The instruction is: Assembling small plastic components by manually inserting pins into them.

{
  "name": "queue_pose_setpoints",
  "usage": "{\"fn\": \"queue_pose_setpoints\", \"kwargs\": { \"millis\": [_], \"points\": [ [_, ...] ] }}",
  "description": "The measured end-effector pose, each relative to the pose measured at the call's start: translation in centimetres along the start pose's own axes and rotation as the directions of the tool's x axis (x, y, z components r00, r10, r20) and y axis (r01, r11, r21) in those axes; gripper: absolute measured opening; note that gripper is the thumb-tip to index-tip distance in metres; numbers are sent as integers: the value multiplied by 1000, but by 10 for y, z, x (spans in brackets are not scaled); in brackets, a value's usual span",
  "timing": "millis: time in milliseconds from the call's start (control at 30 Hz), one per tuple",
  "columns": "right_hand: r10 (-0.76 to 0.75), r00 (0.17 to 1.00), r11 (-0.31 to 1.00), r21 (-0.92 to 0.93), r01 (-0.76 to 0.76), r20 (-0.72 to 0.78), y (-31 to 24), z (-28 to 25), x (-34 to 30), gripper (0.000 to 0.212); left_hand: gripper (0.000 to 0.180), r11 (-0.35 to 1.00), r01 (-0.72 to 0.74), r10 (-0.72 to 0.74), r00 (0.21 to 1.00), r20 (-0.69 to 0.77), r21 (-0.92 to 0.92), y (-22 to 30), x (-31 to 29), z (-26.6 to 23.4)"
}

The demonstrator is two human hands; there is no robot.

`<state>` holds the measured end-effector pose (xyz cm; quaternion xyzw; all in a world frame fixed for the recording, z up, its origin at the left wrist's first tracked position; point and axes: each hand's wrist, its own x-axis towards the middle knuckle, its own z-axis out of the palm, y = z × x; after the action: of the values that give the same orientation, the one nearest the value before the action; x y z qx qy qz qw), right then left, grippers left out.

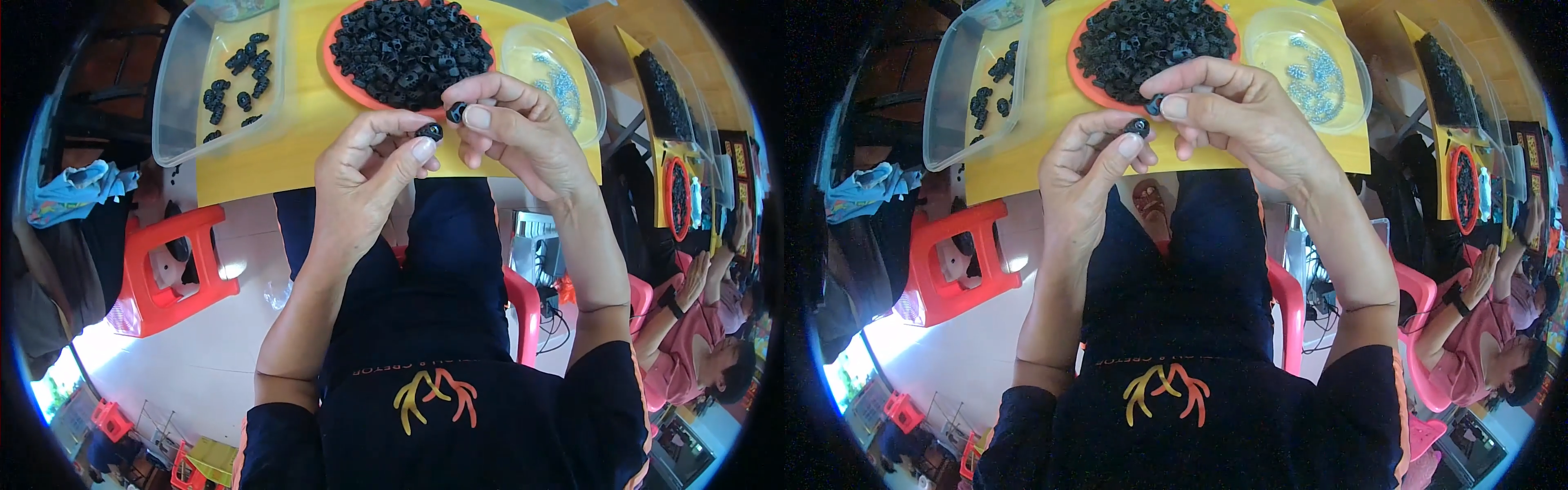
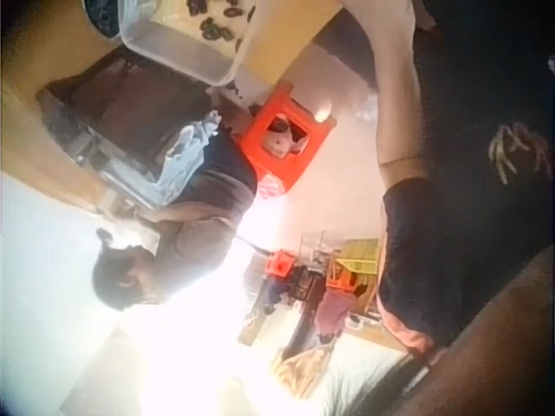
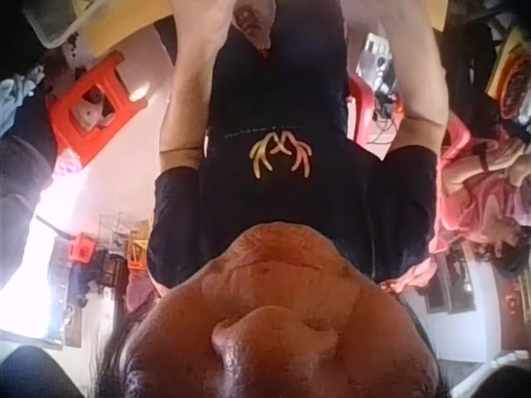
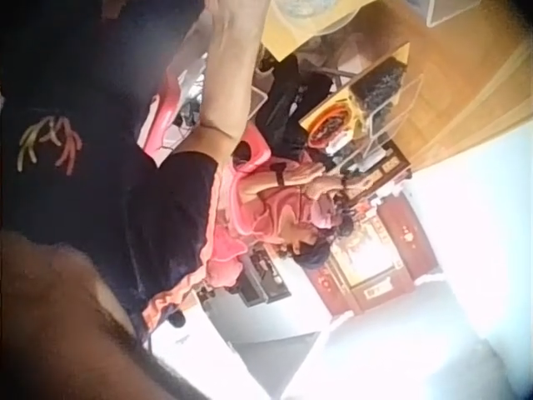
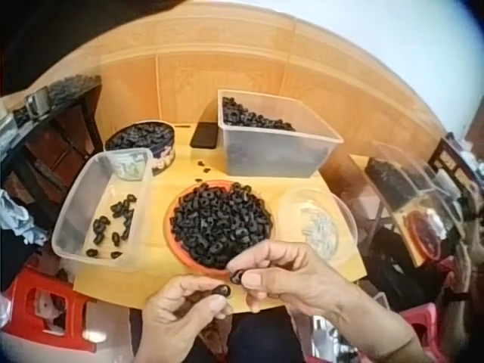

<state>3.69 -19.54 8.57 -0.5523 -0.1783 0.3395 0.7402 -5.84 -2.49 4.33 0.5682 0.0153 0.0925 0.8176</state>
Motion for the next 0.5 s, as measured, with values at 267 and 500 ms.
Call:
{"fn": "queue_pose_setpoints", "kwargs": {
  "millis": [267, 500],
  "points": [
    [47, 994, 934, 349, -80, 103, 8, -5, -6, 27, 22, 1000, -28, 28, 999, 40, 3, 3, -3, 4],
    [49, 981, 859, 493, -137, 187, 16, -7, -7, 30, 22, 999, -23, 22, 999, 23, 36, 7, -7, 4]
  ]
}}
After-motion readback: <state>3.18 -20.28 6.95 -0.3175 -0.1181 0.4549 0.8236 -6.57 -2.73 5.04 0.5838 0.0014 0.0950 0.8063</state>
